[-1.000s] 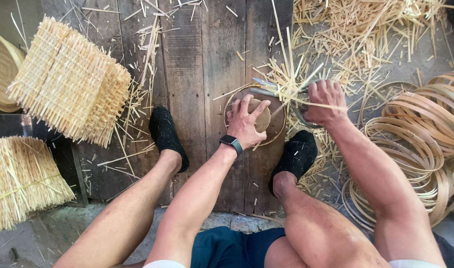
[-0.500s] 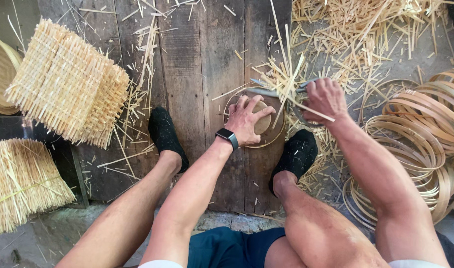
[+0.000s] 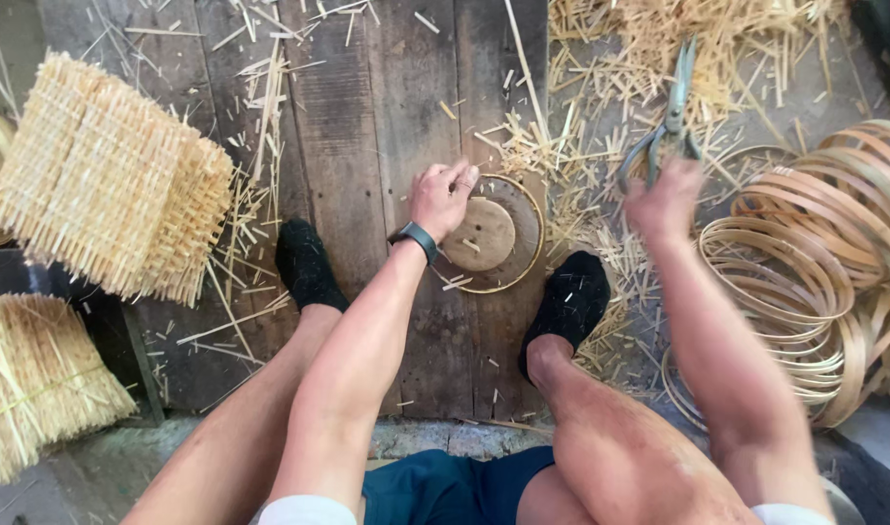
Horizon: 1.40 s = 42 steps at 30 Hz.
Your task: The person sits on the floor and repeatedly trims the edges of woven bamboo mats using shears. They place a circular wooden template on each mat, cut around it, and then remove the template to reveal a circular piece.
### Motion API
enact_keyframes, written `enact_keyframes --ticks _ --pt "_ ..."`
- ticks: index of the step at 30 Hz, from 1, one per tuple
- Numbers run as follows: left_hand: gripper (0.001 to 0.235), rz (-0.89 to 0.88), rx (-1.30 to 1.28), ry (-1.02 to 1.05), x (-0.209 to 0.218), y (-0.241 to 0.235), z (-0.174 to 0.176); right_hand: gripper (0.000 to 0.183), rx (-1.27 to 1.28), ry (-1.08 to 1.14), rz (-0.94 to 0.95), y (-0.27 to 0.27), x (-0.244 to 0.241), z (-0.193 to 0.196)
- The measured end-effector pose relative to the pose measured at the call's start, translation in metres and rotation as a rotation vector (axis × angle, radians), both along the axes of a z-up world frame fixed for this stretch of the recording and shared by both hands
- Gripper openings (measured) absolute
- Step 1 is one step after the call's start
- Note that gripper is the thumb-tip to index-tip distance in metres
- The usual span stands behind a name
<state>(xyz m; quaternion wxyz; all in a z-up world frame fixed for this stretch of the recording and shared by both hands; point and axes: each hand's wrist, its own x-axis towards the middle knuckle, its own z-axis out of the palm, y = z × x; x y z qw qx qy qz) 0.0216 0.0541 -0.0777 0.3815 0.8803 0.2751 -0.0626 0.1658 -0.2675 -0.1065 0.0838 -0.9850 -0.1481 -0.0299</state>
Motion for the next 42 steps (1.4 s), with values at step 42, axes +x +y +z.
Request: enact_keyframes --ticks 42 --pt "0.025 0.987 -1.441 -0.076 -0.118 -0.025 0.005 0.021 1.195 1.481 -0.48 0.061 -0.099 0.067"
